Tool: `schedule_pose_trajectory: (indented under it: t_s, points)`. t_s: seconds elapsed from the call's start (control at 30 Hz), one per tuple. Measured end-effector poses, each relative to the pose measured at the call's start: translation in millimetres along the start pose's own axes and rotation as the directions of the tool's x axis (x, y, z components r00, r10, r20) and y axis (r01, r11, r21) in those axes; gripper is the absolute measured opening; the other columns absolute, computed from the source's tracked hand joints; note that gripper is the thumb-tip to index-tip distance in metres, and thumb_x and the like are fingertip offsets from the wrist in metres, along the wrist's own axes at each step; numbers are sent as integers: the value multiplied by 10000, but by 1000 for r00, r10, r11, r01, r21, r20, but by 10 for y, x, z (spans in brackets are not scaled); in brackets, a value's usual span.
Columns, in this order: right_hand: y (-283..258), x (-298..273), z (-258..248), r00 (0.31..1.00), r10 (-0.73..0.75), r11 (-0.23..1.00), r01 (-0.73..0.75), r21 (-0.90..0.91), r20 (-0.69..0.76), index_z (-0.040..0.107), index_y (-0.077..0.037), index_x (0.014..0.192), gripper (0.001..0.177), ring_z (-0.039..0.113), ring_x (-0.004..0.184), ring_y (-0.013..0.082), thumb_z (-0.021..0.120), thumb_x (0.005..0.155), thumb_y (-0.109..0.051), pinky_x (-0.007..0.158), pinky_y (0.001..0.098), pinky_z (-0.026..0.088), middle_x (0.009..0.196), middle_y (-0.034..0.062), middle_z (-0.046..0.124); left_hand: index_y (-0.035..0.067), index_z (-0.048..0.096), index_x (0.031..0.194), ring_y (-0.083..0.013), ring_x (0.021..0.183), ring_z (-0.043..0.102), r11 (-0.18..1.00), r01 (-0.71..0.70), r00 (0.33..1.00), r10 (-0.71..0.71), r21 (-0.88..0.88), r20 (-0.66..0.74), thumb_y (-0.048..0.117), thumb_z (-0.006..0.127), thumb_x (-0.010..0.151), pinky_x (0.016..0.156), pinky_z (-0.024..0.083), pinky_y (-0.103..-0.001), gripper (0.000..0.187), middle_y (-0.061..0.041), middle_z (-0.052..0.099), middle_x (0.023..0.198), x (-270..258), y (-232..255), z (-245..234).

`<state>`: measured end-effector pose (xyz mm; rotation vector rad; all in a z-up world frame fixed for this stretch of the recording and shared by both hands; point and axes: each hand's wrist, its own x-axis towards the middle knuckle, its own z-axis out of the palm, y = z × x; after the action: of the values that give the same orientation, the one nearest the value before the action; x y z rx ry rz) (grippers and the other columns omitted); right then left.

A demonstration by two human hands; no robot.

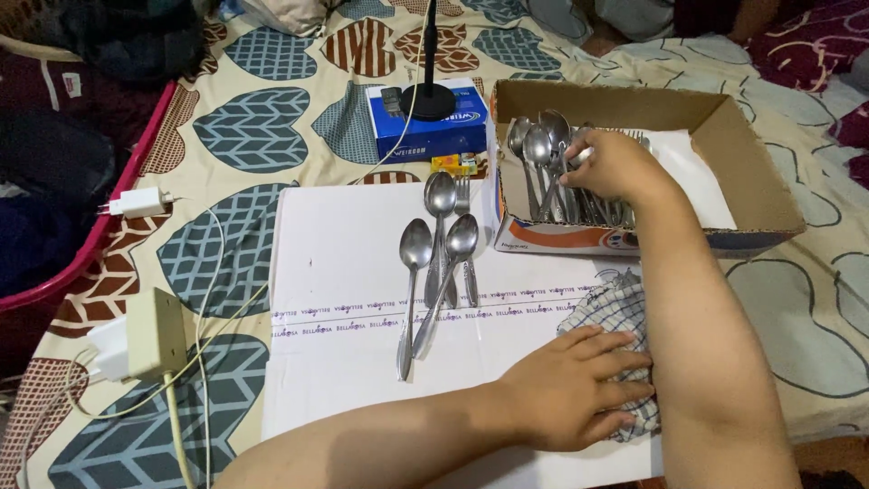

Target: The person wipes multiple metal spoons and forks with a checkered cloth while sitting on a bed. Each utensil is wiped individually and placed into a cardboard box.

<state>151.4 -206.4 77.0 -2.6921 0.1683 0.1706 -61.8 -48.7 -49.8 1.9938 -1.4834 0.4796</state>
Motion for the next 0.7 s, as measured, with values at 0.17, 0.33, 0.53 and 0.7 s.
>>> schedule_pose_trajectory:
  t_s: [0.17,0.33,0.53,0.7]
  points:
    - [46,38,41,998,-46,999,46,-5,-42,658,-218,1061,303,612,705,178,853,836,-275,668,369,431,797,-25,757,206,686,1333,-318,1488,540,1000,18,1000,-18,7,17,410,534,996,1276,375,-482,422,-54,624,1488,-7,17,-8]
    - [111,135,108,994,-68,996,63,-59,-80,668,-236,1030,301,647,746,189,862,815,-318,698,375,426,825,-21,751,205,689,1325,-319,1477,557,1000,6,1000,-5,18,-6,417,548,992,1270,396,-490,419,-58,639,1466,-18,8,4]
    - [-122,-127,1,994,22,993,-34,-110,-109,720,-255,1038,218,660,799,253,815,861,-341,681,423,456,903,59,750,203,688,1332,-317,1484,548,1000,9,1000,-9,10,-9,418,538,998,1272,395,-493,425,-56,631,1469,-19,-9,23]
    - [-332,-692,-339,922,-126,981,170,90,-366,696,-214,1197,223,614,685,192,746,980,-199,631,413,458,889,32,722,200,686,1314,-316,1479,544,1000,-3,1000,3,-4,3,411,552,995,1267,391,-499,406,-50,604,1495,-4,10,-57]
